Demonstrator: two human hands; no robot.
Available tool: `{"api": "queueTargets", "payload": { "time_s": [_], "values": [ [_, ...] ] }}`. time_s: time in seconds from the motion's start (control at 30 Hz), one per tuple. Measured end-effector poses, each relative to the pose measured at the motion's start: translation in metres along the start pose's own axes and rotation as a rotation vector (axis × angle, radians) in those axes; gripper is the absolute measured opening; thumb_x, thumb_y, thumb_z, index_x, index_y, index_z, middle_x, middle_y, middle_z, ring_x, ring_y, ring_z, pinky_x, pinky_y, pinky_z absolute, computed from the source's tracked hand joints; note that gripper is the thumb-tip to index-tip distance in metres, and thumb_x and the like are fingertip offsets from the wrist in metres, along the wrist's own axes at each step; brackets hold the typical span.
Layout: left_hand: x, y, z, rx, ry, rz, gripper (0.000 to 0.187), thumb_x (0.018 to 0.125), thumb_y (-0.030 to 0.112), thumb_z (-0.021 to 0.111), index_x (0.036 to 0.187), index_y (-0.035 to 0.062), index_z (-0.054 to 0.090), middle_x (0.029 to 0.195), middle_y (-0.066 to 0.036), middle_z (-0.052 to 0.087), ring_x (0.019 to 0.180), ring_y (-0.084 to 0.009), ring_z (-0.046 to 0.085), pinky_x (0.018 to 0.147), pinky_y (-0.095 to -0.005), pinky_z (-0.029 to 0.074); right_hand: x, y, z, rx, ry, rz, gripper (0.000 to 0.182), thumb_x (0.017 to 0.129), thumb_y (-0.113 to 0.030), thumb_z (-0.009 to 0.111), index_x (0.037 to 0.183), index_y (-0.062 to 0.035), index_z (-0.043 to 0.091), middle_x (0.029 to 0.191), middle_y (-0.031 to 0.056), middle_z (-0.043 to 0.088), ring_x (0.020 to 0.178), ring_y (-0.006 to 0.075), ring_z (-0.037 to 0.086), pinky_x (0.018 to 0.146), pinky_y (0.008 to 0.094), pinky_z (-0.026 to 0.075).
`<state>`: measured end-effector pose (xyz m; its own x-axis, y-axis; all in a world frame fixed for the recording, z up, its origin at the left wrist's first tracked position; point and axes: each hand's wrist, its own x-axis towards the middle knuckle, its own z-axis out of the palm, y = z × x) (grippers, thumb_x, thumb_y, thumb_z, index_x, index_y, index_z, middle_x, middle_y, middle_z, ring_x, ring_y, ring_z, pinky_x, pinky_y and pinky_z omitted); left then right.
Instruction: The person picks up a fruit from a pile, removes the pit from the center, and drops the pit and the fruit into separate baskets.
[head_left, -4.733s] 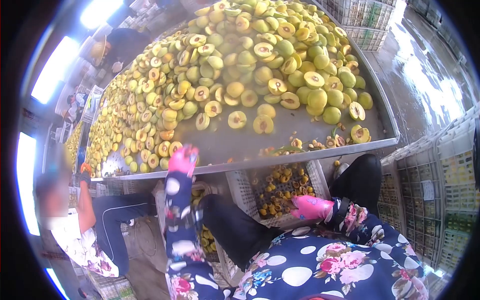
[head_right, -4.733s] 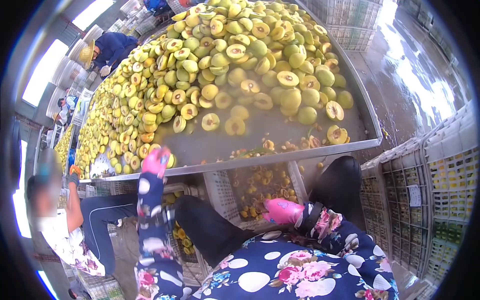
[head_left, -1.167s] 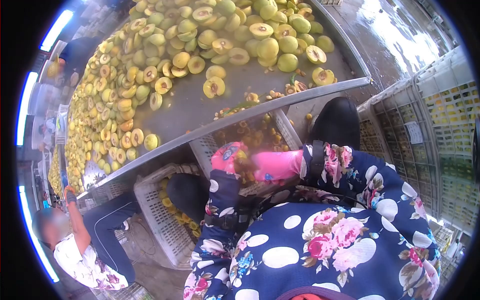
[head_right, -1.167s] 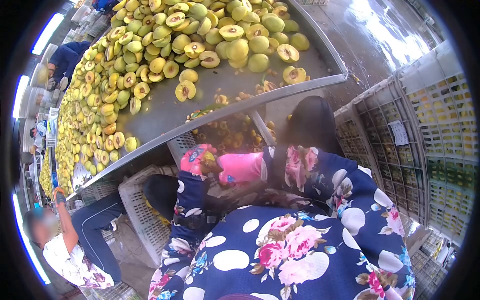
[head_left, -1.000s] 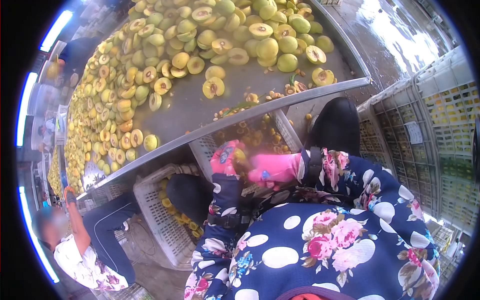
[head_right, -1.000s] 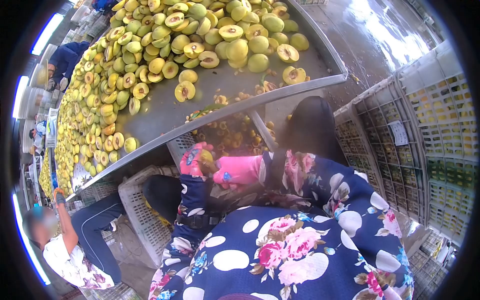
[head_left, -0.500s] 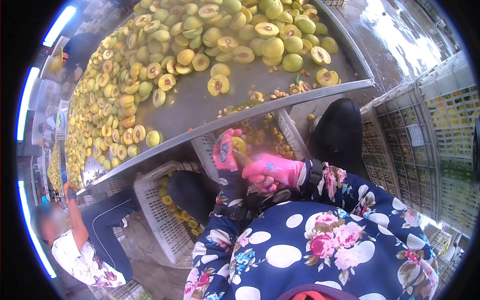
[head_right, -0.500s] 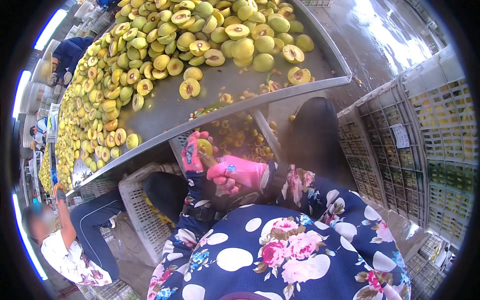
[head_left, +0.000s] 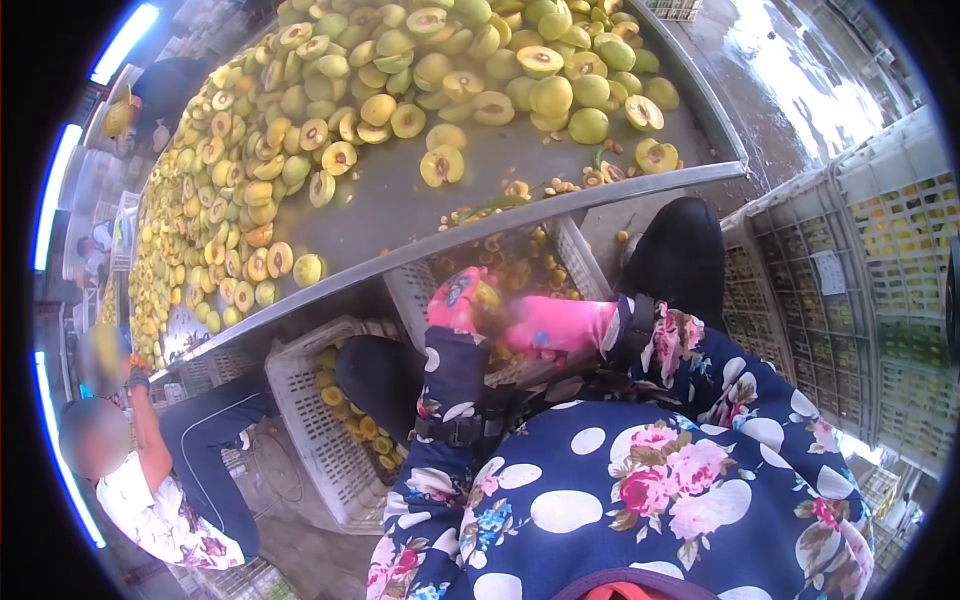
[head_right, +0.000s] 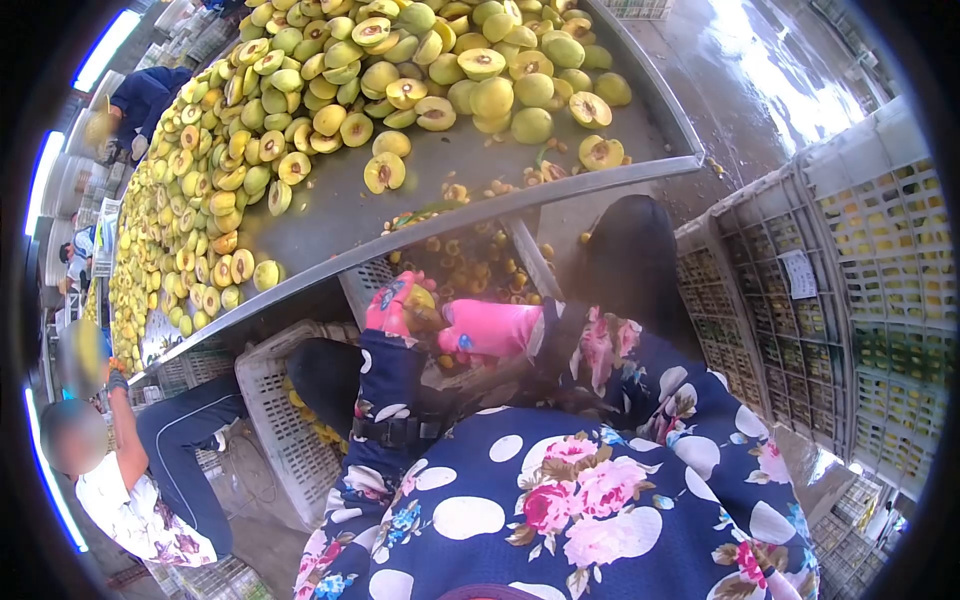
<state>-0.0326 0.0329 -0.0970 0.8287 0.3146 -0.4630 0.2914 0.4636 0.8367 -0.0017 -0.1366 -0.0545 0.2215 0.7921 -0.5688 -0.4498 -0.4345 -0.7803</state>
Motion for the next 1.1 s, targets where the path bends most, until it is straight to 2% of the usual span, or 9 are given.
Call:
{"api": "queueTargets", "payload": {
  "time_s": [0.43, 0.5, 0.63, 0.67, 0.7, 0.73, 0.77, 0.9, 1.1],
  "values": [
    [0.009, -0.012, -0.016, -0.142, 0.127, -0.098, 0.02, 0.083, 0.01, 0.06, 0.099, -0.0026, 0.059, 0.093, -0.016, 0.064, 0.081, -0.024, 0.063, 0.063, -0.0389, 0.054, 0.027, 0.02, 0.003, -0.889, 0.491, -0.161, 0.018, 0.085, -0.014, 0.048, 0.097, -0.0005, 0.051, 0.074, 0.0134, 0.062, 0.066, 0.0265, 0.064, 0.054, 0.0363, 0.05],
    [0.004, 0.01, -0.036, -0.21, 0.106, -0.061, 0.02, 0.083, 0.01, 0.061, 0.099, -0.0028, 0.059, 0.093, -0.016, 0.064, 0.08, -0.0243, 0.064, 0.062, -0.0397, 0.054, 0.04, 0.051, -0.007, -0.491, 0.522, -0.312, 0.021, 0.083, -0.017, 0.051, 0.098, -0.0017, 0.053, 0.075, 0.0147, 0.063, 0.067, 0.0282, 0.063, 0.054, 0.0372, 0.05],
    [-0.038, 0.091, -0.113, -0.145, 0.137, 0.261, 0.029, 0.084, 0.017, 0.053, 0.103, -0.0022, 0.06, 0.09, -0.016, 0.064, 0.072, -0.0252, 0.064, 0.049, -0.0415, 0.055, 0.025, 0.066, -0.03, -1.128, 0.084, 0.05, 0.03, 0.073, -0.021, 0.056, 0.092, 0.0013, 0.061, 0.076, 0.0186, 0.063, 0.068, 0.0337, 0.062, 0.058, 0.0423, 0.049],
    [-0.046, 0.111, -0.133, 0.048, 0.394, 0.365, 0.028, 0.083, 0.021, 0.057, 0.099, -0.0012, 0.063, 0.086, -0.014, 0.065, 0.066, -0.0248, 0.063, 0.049, -0.0425, 0.054, 0.034, 0.086, -0.035, -1.368, -0.122, 0.077, 0.03, 0.072, -0.023, 0.057, 0.089, 0.0015, 0.062, 0.078, 0.0192, 0.064, 0.071, 0.034, 0.063, 0.061, 0.0431, 0.049],
    [-0.055, 0.129, -0.152, 0.208, 0.553, 0.395, 0.027, 0.083, 0.024, 0.06, 0.096, 0.0003, 0.065, 0.083, -0.011, 0.065, 0.067, -0.0209, 0.062, 0.053, -0.0357, 0.054, 0.035, 0.088, -0.032, -1.274, -0.002, 0.072, 0.03, 0.072, -0.023, 0.057, 0.089, 0.0007, 0.063, 0.078, 0.0192, 0.063, 0.073, 0.0343, 0.063, 0.063, 0.0432, 0.049],
    [-0.048, 0.131, -0.185, 0.678, 0.701, 0.683, 0.026, 0.083, 0.026, 0.063, 0.091, 0.0026, 0.066, 0.081, -0.008, 0.065, 0.066, -0.0158, 0.06, 0.056, -0.0268, 0.049, 0.037, 0.09, -0.028, -1.173, 0.114, 0.056, 0.029, 0.072, -0.023, 0.057, 0.089, -0.0001, 0.064, 0.078, 0.0192, 0.063, 0.076, 0.0346, 0.063, 0.065, 0.0432, 0.049],
    [-0.055, 0.145, -0.189, 1.225, 0.901, 0.591, 0.032, 0.083, 0.03, 0.063, 0.098, 0.0026, 0.064, 0.082, -0.008, 0.066, 0.066, -0.0153, 0.06, 0.058, -0.0264, 0.047, 0.042, 0.104, -0.03, -1.17, 0.085, 0.049, 0.028, 0.071, -0.023, 0.058, 0.087, -0.0008, 0.064, 0.077, 0.0186, 0.063, 0.075, 0.0341, 0.063, 0.065, 0.0427, 0.049],
    [0.0, 0.181, -0.229, 1.067, 0.567, 0.567, 0.042, 0.082, 0.036, 0.063, 0.106, 0.0018, 0.06, 0.085, -0.011, 0.066, 0.068, -0.0188, 0.062, 0.062, -0.0302, 0.049, 0.074, 0.171, -0.038, -1.344, -0.158, -0.157, 0.021, 0.069, -0.02, 0.06, 0.081, -0.0033, 0.065, 0.077, 0.0158, 0.063, 0.073, 0.032, 0.062, 0.063, 0.0407, 0.049],
    [0.099, 0.211, -0.147, 1.641, 0.462, 0.014, 0.048, 0.082, 0.031, 0.061, 0.119, 0.0015, 0.051, 0.106, -0.017, 0.061, 0.091, -0.0276, 0.061, 0.074, -0.0402, 0.05, 0.026, 0.093, -0.018, -1.109, -0.153, -0.004, 0.028, 0.07, -0.021, 0.059, 0.087, 0.0011, 0.061, 0.077, 0.0199, 0.061, 0.076, 0.0334, 0.061, 0.063, 0.0414, 0.047]
  ]
}}
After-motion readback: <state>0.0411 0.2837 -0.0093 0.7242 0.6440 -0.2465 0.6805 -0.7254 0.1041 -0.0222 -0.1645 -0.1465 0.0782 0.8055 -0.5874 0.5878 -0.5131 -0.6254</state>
